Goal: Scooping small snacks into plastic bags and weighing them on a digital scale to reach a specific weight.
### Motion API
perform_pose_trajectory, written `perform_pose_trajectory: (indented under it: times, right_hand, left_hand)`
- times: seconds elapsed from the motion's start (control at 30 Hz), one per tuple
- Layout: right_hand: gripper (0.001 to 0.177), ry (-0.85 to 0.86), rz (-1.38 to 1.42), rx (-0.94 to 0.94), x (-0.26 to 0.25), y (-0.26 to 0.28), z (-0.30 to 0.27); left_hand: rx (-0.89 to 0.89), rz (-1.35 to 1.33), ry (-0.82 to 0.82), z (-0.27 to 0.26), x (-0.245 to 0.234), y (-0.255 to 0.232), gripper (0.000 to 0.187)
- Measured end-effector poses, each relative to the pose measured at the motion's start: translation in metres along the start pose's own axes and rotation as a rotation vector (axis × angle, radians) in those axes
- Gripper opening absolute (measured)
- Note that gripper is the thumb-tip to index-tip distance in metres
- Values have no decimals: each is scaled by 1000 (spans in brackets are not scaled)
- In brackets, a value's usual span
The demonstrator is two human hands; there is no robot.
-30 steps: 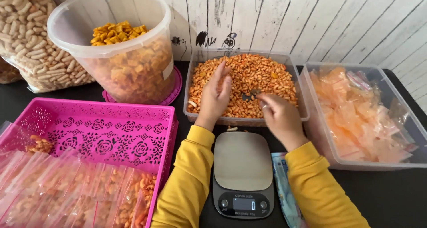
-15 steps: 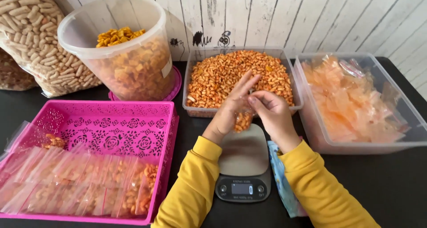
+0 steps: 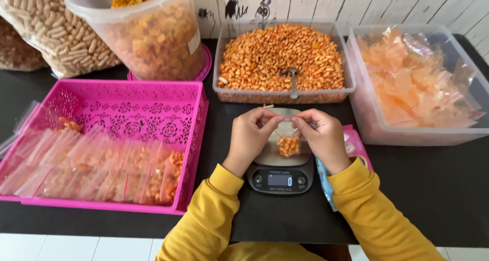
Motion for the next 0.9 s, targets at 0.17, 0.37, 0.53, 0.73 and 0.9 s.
perform_pose_trajectory:
  times: [0.17, 0.37, 0.53, 0.73, 0.9]
  right_hand:
    - [15, 90, -469, -399, -2, -6, 4]
    - [24, 40, -389, -499, -26, -14, 6]
    - [21, -51, -183, -295, -30, -18, 8]
    - [19, -142, -65, -179, -27, -16, 8]
    - [17, -130, -53, -164, -25, -15, 7]
  left_hand:
    - [177, 148, -212, -1, -5, 16, 21]
    - [129, 48, -440, 2, -10, 35, 21]
    - [30, -22, -452, 4, -12, 44, 21]
    - [-17, -24, -423, 4, -13, 45, 20]
    - [-8, -32, -420, 3, -13, 44, 20]
Point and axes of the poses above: each hand's wrist, its own z-axis towards the middle knuckle, its own x-axis out of the palm, y = z × x, the point moved 1 cm from there along z, towards the middle knuckle, and after that the axes turned 12 degrees about z, right-handed, at the moved point
